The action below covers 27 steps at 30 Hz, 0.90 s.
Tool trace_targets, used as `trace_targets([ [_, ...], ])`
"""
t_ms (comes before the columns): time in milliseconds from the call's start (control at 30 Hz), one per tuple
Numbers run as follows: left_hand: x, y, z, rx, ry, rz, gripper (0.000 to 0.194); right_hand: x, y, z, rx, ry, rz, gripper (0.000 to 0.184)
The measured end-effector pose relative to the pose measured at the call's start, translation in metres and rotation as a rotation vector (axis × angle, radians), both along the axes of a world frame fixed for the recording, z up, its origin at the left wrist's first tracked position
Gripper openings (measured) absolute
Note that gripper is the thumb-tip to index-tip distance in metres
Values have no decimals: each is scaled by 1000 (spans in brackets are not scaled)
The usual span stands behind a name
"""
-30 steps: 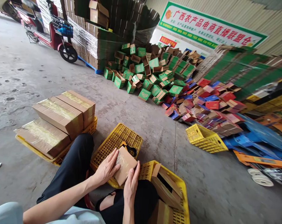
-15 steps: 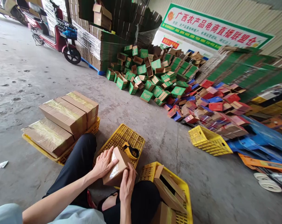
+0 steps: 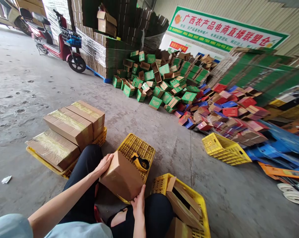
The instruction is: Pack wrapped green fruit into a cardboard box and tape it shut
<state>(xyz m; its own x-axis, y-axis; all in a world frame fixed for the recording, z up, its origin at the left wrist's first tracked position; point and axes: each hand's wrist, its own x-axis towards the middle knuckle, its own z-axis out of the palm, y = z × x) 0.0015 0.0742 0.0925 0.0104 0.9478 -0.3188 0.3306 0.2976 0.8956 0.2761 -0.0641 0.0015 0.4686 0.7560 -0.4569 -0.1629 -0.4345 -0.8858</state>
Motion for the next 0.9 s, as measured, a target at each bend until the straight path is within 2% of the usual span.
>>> trace_targets([
  [100,1,-6,2,13,5,-28,60,-1,0,1,-162,238,-161,75],
  [267,0,-13,10,5,28,-59,58,3,-7,9,-7,344,-218,51],
  [433,0,1,18,-70,29,-114,67,-1,-15,26,140,351,-180,55],
  [567,6,6,19,-98,-50,-67,73,1,-17,38,262,356,-182,57],
  [700,13,7,14,-107,-179,-63,71,10,-7,41,294,378,-256,55],
  [800,14,10,2,-118,-261,-118,65,14,2,38,195,373,-329,55],
  [900,5,10,-13,-153,-289,-83,61,14,3,34,72,322,-331,65],
])
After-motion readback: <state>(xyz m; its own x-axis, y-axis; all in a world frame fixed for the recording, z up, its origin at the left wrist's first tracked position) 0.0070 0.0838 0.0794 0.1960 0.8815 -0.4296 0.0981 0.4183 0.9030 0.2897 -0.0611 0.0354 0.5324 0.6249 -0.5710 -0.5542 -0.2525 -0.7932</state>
